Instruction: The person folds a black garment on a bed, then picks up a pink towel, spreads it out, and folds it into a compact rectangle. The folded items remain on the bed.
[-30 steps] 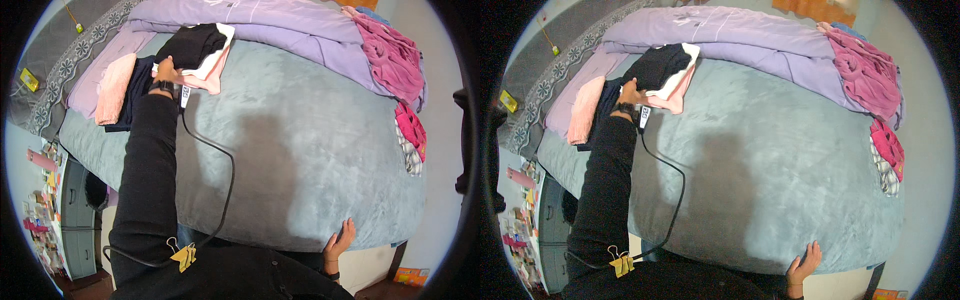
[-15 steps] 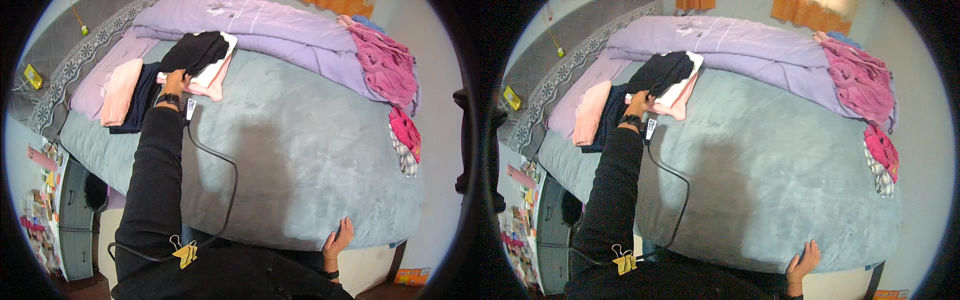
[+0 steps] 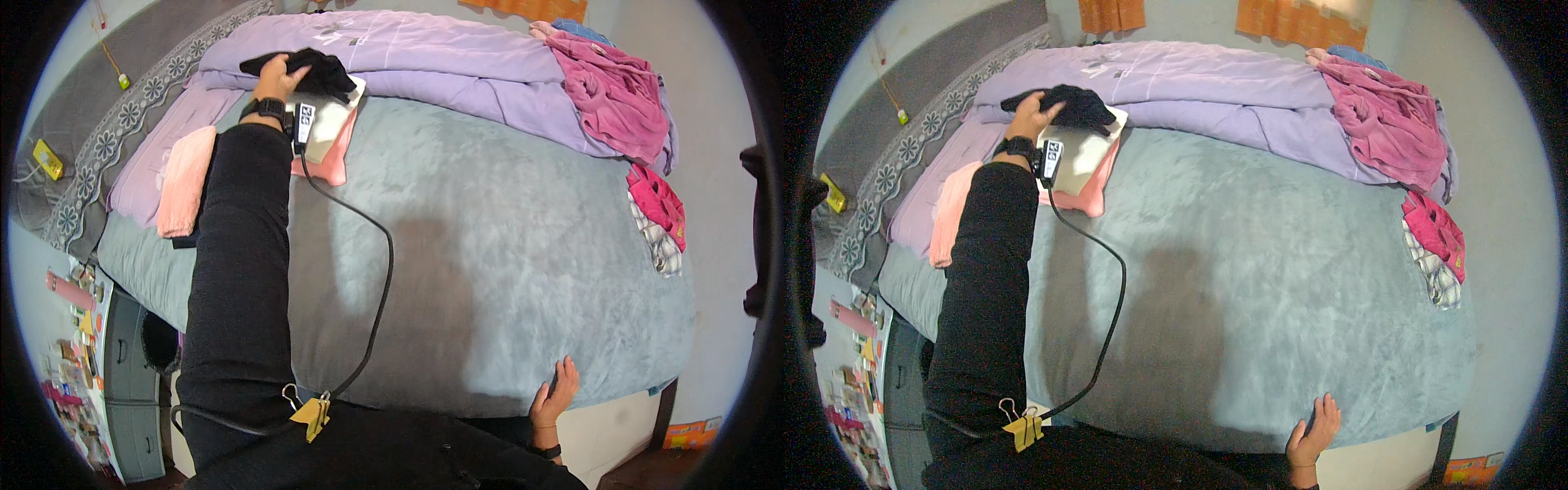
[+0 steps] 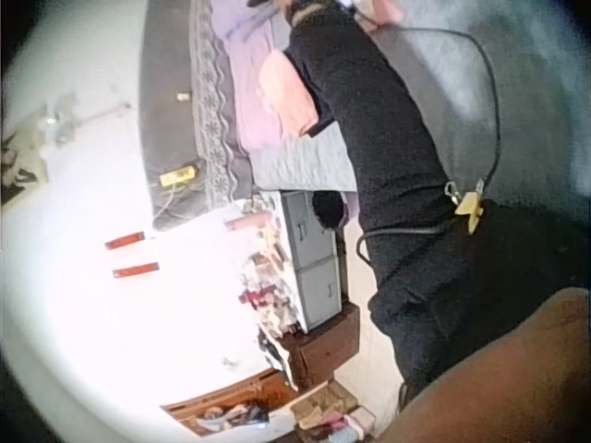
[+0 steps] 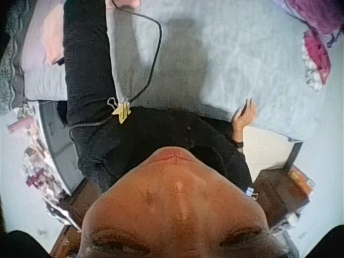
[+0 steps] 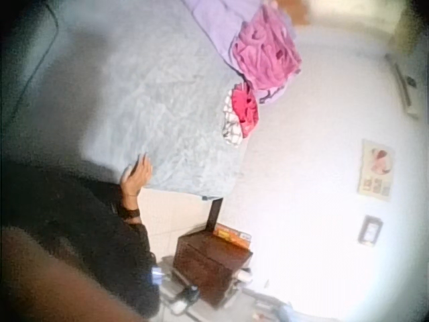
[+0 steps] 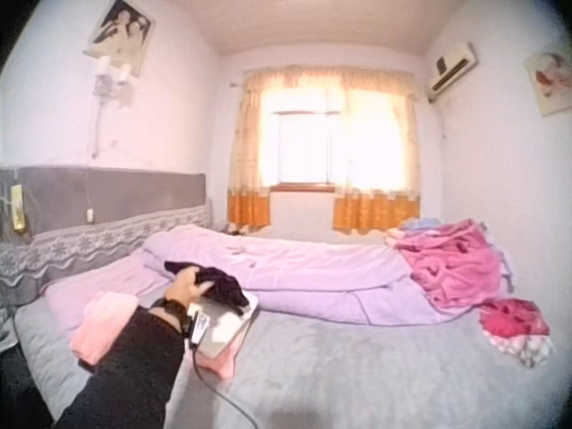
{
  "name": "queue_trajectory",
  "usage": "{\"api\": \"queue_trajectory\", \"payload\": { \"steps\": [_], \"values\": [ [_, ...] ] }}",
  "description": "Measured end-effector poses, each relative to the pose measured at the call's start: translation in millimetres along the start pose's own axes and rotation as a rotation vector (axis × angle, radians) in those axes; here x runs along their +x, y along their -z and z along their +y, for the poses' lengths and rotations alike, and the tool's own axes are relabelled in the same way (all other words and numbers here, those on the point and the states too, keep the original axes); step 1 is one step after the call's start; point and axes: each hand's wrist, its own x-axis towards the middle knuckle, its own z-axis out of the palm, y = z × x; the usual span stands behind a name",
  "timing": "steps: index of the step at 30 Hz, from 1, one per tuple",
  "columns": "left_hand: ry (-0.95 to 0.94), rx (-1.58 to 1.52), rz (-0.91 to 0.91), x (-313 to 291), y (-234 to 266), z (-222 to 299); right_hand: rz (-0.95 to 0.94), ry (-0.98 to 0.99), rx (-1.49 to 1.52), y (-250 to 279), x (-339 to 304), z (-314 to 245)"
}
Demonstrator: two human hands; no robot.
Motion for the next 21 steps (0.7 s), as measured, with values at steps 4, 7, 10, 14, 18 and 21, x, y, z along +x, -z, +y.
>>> {"api": "queue_trajectory", "payload": {
  "steps": [4,7,10,14,18,21],
  "values": [
    [0.621,-1.305,0.173,57,18,48,-0.017,-0.011,-0.027,-1,0,1],
    [0.765,-1.626,0.228,54,53,72,-0.013,0.012,-0.038,-1,0,2],
    [0.838,-1.596,0.130,41,90,91,-0.004,0.018,-0.040,0,1,1],
    [0.911,-1.558,0.022,29,113,107,0.019,0.034,-0.035,-1,2,0],
    [1.171,-1.666,0.140,39,101,113,0.048,0.057,-0.038,-2,1,0],
    [0.825,-1.693,0.160,59,84,103,0.044,0.049,-0.028,-3,1,1]
  ]
}}
